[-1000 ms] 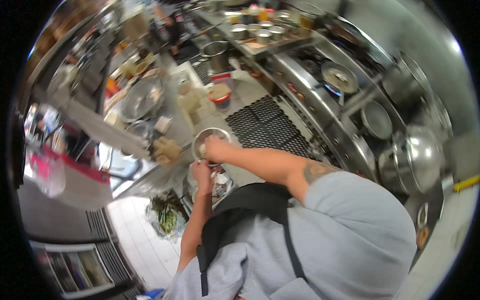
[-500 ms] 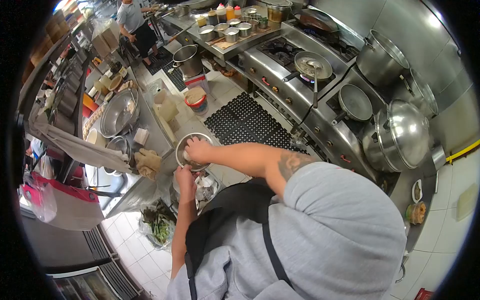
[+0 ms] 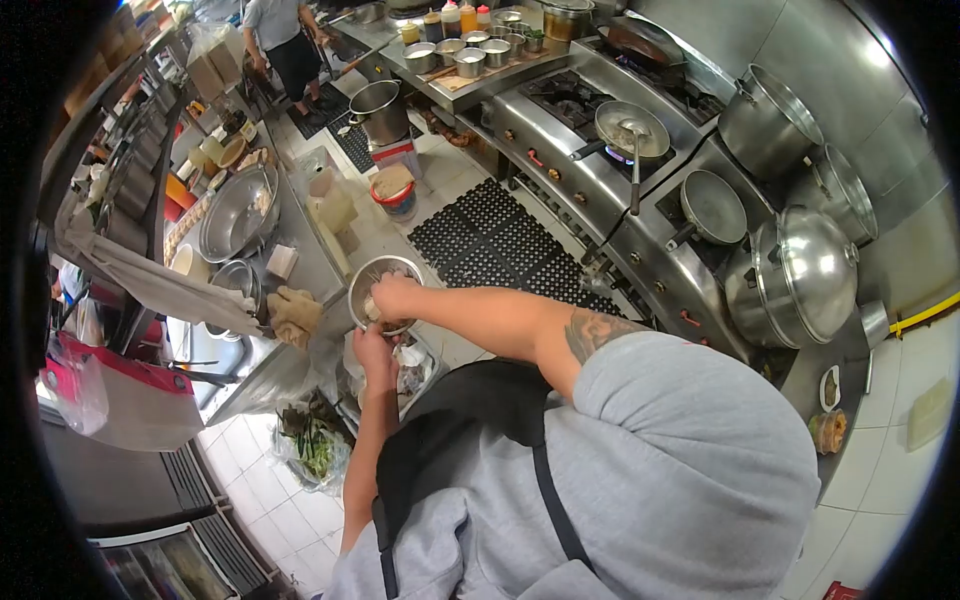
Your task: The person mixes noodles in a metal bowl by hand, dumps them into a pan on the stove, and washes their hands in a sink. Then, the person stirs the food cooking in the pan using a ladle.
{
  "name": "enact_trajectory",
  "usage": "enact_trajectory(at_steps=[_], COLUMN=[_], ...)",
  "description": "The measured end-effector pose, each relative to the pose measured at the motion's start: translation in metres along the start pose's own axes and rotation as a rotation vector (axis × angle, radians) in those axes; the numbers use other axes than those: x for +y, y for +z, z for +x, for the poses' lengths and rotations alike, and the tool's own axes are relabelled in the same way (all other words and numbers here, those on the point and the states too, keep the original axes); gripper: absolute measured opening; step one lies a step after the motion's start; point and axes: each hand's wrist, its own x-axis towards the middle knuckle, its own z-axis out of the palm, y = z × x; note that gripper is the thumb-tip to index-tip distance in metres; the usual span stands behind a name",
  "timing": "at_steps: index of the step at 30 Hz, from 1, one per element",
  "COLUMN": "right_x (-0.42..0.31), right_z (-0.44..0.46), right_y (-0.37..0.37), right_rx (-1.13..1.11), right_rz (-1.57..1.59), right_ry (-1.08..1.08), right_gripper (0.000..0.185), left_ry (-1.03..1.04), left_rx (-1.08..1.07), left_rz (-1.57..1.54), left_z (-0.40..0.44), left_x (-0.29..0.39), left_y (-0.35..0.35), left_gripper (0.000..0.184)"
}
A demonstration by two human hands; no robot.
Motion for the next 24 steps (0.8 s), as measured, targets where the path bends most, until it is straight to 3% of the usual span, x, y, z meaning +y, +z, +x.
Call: enact_trajectory(at_steps=[3, 6, 13, 17, 20, 24], right_x=[0.000, -0.005, -0.007, -0.013, -0.001, 0.000], right_z=[-0.007, -0.009, 0.007, 0.008, 0.012, 0.005], right_y=[-0.007, -0.023, -0.030, -0.043, -0.029, -0.031], right_rx=[0.043, -0.088, -0.005, 0.004, 0.044, -0.018], right_rz=[-0.009, -0.051, -0.154, -0.133, -0.116, 0.011], right_ry=[-0.112, -0.141, -0.249, -0.189, -0.354, -0.192], right_gripper=[0.054, 0.054, 0.037, 0.050, 0.059, 0.074], left_ry=[-0.054, -0.069, -0.027, -0.044, -0.054, -0.057], left_rx=[-0.008, -0.021, 0.010, -0.031, -0.021, 0.024], left_rz=[0.019, 0.021, 0.029, -0.019, -0.069, -0.092], left_z=[-0.001, -0.006, -0.003, 0.004, 0.003, 0.002], left_x=[0.004, 0.007, 0.023, 0.021, 0.021, 0.017], left_y=[0.000, 0.002, 0.002, -0.004, -0.007, -0.011], left_gripper=[0.022, 0.021, 0.013, 0.013, 0.015, 0.015])
